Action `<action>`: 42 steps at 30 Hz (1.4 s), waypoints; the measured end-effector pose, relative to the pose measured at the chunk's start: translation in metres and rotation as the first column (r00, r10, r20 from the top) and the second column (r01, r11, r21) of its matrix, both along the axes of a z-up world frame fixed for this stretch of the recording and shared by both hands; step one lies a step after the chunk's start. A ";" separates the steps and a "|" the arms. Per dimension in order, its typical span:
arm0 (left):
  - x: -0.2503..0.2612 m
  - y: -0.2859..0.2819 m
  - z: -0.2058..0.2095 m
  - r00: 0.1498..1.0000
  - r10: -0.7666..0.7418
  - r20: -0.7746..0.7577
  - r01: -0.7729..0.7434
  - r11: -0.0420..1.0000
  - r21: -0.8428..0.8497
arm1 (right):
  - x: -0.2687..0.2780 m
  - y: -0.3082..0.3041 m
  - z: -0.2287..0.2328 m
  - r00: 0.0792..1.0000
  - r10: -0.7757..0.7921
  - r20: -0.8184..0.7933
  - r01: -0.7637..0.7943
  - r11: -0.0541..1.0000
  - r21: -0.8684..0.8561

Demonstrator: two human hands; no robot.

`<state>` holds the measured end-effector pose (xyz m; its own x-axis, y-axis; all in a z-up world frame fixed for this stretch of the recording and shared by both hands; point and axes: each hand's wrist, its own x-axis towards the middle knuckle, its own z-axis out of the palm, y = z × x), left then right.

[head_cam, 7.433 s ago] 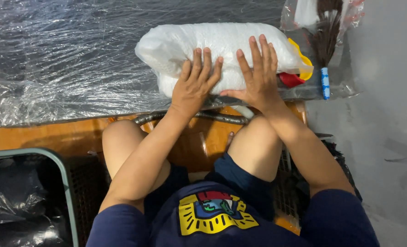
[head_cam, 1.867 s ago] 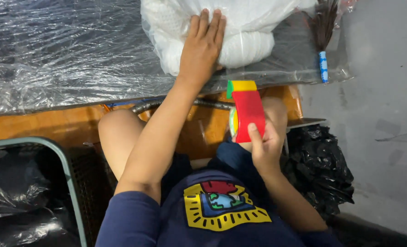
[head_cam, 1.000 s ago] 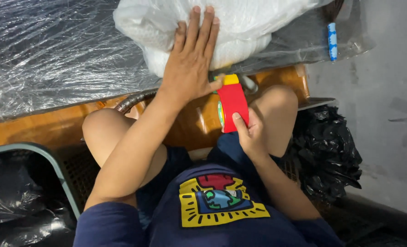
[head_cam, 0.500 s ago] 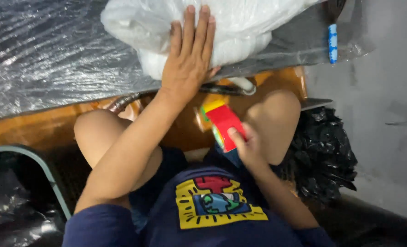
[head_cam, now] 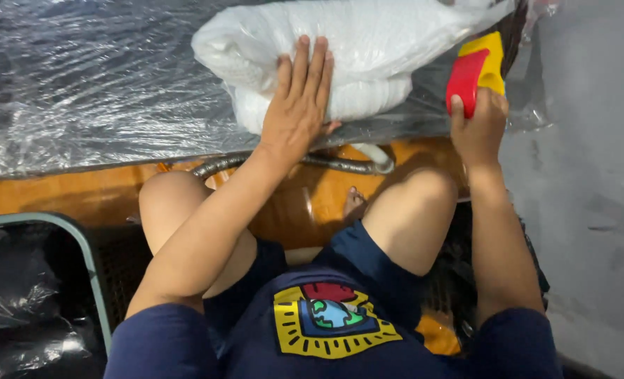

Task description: The person is stuffing a white pillow into a clear plastic bag, flattening it by hand, sealing the bag with tape from a dispenser, and finally placing the sealed package into a large black bag.

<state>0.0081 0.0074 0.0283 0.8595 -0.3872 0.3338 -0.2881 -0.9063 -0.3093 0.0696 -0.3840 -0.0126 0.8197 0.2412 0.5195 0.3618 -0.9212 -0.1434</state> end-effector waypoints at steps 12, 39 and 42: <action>0.000 0.001 0.006 0.996 0.010 0.091 -0.014 0.999 0.045 | 0.050 0.010 -0.014 1.000 0.004 -0.001 -0.004 0.977 -0.212; 0.003 -0.001 0.010 0.997 0.031 0.065 -0.029 0.999 -0.037 | 0.092 0.294 0.171 0.558 -0.019 -0.829 -0.356 0.897 -0.261; 0.000 0.002 0.009 0.996 0.009 0.092 -0.005 0.999 -0.046 | 0.092 0.293 0.172 0.564 -0.014 -0.825 -0.352 0.901 -0.256</action>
<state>0.0081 0.0092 0.0370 0.8270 -0.3639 0.4285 -0.2541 -0.9219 -0.2924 0.1620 -0.0912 0.1597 0.7659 0.4314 -0.4768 0.4209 -0.8969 -0.1354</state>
